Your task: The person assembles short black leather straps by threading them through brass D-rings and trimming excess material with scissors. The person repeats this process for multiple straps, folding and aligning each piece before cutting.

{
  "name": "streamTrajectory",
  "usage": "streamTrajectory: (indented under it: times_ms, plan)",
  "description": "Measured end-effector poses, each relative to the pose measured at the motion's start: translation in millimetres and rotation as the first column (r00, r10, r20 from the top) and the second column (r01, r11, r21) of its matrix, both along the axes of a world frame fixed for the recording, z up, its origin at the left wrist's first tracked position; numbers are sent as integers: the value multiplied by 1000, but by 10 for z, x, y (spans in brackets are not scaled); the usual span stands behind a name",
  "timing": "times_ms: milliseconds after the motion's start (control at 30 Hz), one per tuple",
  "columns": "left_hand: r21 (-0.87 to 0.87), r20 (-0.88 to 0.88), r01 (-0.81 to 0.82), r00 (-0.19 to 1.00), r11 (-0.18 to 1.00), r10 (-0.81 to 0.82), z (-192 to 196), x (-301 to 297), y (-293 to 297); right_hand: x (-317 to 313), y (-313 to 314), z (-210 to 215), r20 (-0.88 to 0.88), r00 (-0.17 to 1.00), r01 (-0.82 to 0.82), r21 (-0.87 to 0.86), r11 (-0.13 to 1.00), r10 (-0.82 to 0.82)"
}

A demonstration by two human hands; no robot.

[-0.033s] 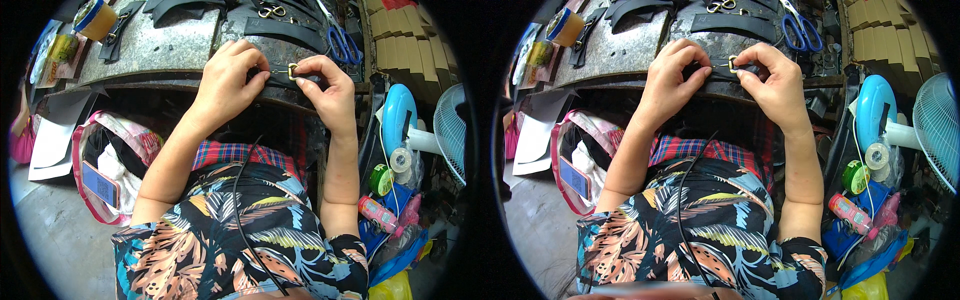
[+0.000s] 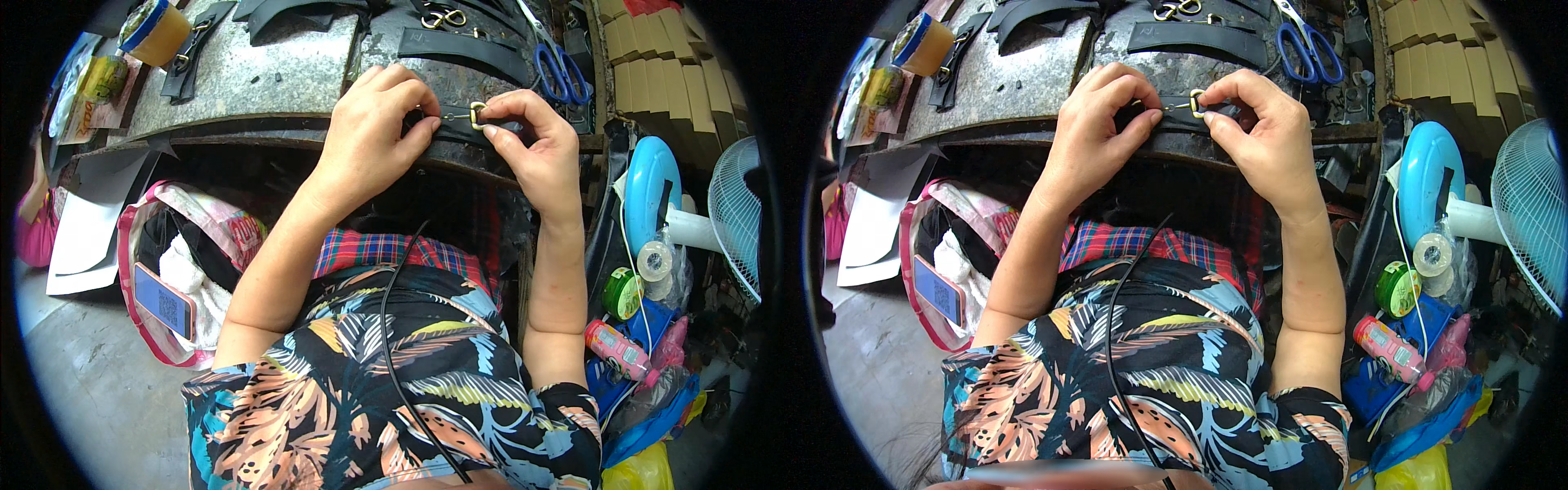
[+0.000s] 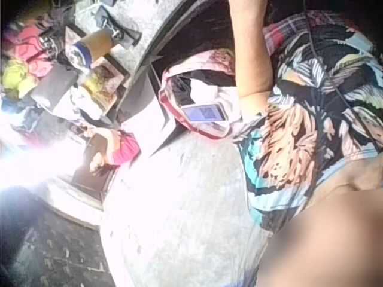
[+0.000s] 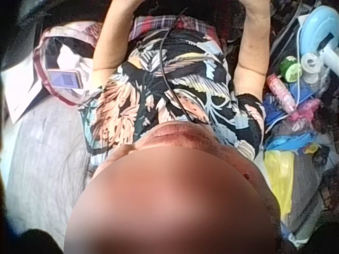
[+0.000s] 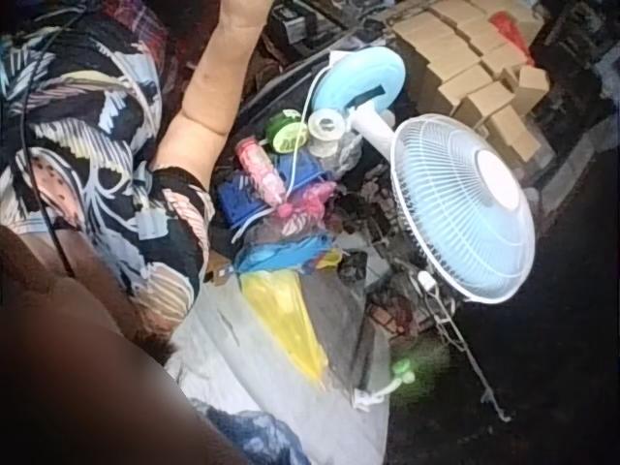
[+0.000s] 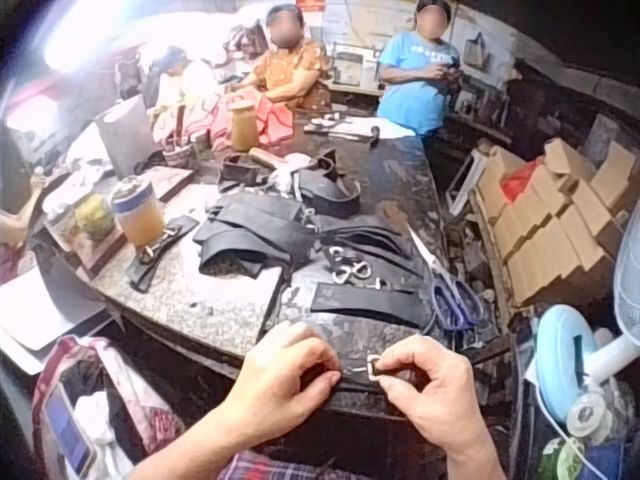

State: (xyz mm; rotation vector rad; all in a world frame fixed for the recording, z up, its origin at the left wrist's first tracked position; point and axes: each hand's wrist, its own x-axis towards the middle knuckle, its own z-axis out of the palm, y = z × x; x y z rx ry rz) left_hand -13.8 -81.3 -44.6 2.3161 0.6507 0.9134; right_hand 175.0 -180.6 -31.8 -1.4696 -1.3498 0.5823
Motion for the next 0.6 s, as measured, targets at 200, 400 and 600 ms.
streamTrajectory:
  times_ms: [200,400,600]
  plan:
    - [41,-22,1,1000,999,0,-5,29,39,64,-41,14,123,988,93,-16,996,-90]
    - [213,-64,4,998,977,9,31,57,55,205,-94,18,141,990,-2,-31,1000,6]
    - [295,13,35,999,955,-41,83,342,-26,222,-71,-64,-109,994,4,-54,999,-9]
